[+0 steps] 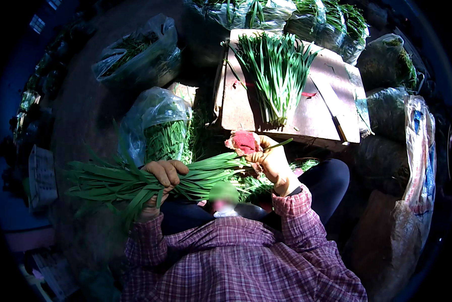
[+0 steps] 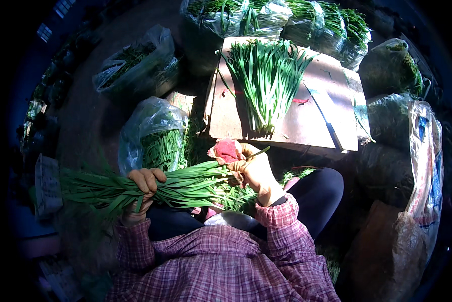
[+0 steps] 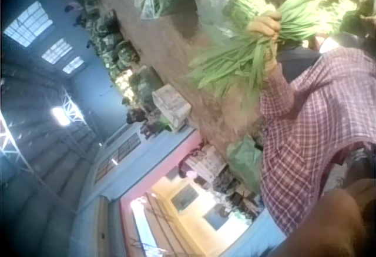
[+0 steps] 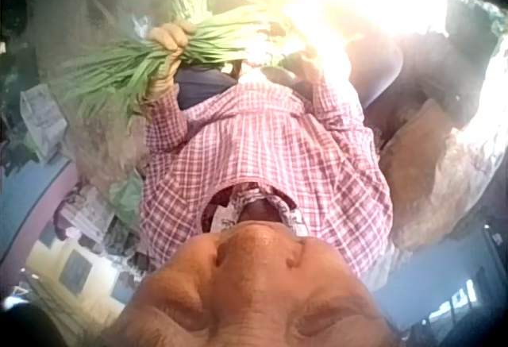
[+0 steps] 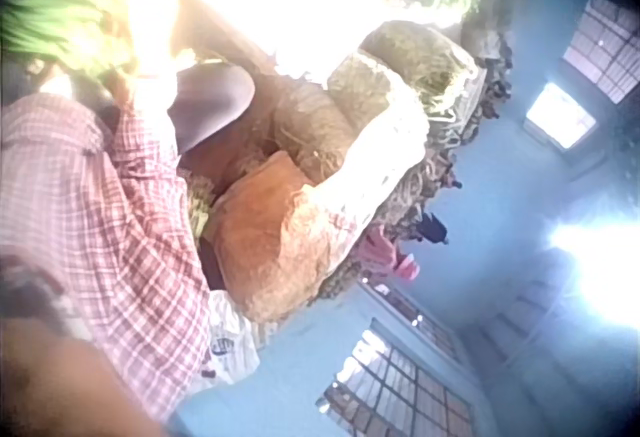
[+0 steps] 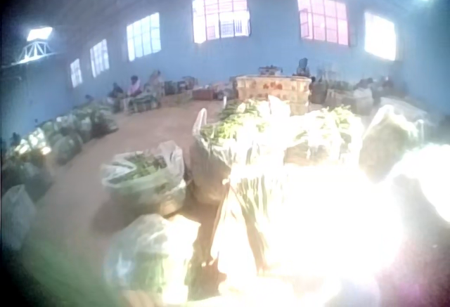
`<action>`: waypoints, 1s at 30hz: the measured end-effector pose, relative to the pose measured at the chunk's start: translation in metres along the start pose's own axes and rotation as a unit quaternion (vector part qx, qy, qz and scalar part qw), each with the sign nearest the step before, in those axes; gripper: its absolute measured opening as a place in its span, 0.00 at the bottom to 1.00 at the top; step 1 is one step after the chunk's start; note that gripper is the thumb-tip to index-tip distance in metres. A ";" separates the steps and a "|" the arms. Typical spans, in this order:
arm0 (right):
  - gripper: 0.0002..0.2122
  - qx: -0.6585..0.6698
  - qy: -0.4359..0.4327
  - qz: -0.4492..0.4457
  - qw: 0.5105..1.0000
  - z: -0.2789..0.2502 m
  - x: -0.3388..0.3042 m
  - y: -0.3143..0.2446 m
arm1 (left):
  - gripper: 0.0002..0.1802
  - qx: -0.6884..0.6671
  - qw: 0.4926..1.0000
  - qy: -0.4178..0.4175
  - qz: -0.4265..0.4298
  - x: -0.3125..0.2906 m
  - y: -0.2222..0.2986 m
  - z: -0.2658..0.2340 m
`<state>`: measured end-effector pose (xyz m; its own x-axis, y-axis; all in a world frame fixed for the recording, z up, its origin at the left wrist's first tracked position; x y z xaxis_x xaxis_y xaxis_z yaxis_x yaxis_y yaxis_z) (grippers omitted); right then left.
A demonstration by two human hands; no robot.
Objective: The person picks up a bunch of green onions, removes loose or yellowed leaves by hand, and then uses a cleaver to trim the root ends on a cardboard surface.
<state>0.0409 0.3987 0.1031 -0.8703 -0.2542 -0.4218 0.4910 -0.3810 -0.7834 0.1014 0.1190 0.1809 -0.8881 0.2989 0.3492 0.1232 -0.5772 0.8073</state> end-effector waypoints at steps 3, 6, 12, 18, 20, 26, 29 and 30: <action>0.16 0.015 0.027 -0.016 0.999 -0.001 -0.004 0.002 | 0.10 0.005 1.000 -0.010 0.001 -0.009 0.000 -0.006; 0.16 0.087 0.119 -0.072 0.986 -0.039 -0.008 -0.008 | 0.11 -0.001 1.000 -0.020 0.012 -0.009 0.013 -0.011; 0.13 -0.043 -0.164 -0.053 0.984 0.015 0.001 -0.015 | 0.11 0.006 1.000 -0.001 0.002 -0.007 0.029 -0.008; 0.17 -0.046 -0.098 0.021 0.994 0.012 0.008 -0.006 | 0.10 0.002 1.000 -0.022 -0.010 -0.021 0.007 -0.021; 0.16 0.023 -0.052 -0.035 0.998 -0.024 0.007 -0.017 | 0.10 -0.007 1.000 0.022 0.004 -0.019 0.020 -0.012; 0.21 0.143 -0.155 0.057 0.976 0.027 0.018 0.008 | 0.11 0.010 0.999 0.050 -0.001 -0.015 0.024 -0.020; 0.17 -0.282 -0.118 -0.090 0.948 0.024 0.029 0.024 | 0.11 -0.007 0.999 0.031 -0.036 -0.021 0.013 -0.023; 0.15 -0.039 -0.101 0.087 0.990 0.024 0.017 0.010 | 0.11 -0.019 0.998 0.029 -0.051 -0.025 0.007 -0.025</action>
<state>0.0318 0.3690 0.0992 -0.7435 -0.4863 -0.4590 0.6211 -0.2478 -0.7435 0.1133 0.0888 0.1656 -0.9191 0.3147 0.2371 0.0143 -0.5747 0.8183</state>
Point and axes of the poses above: each hand's wrist, its own x-axis towards the middle knuckle, its own z-axis out of the palm, y = z × x, the point moved 4 cm from there along x, towards the middle knuckle, and after that the axes turned 2 degrees about y, right-handed, at the moved point
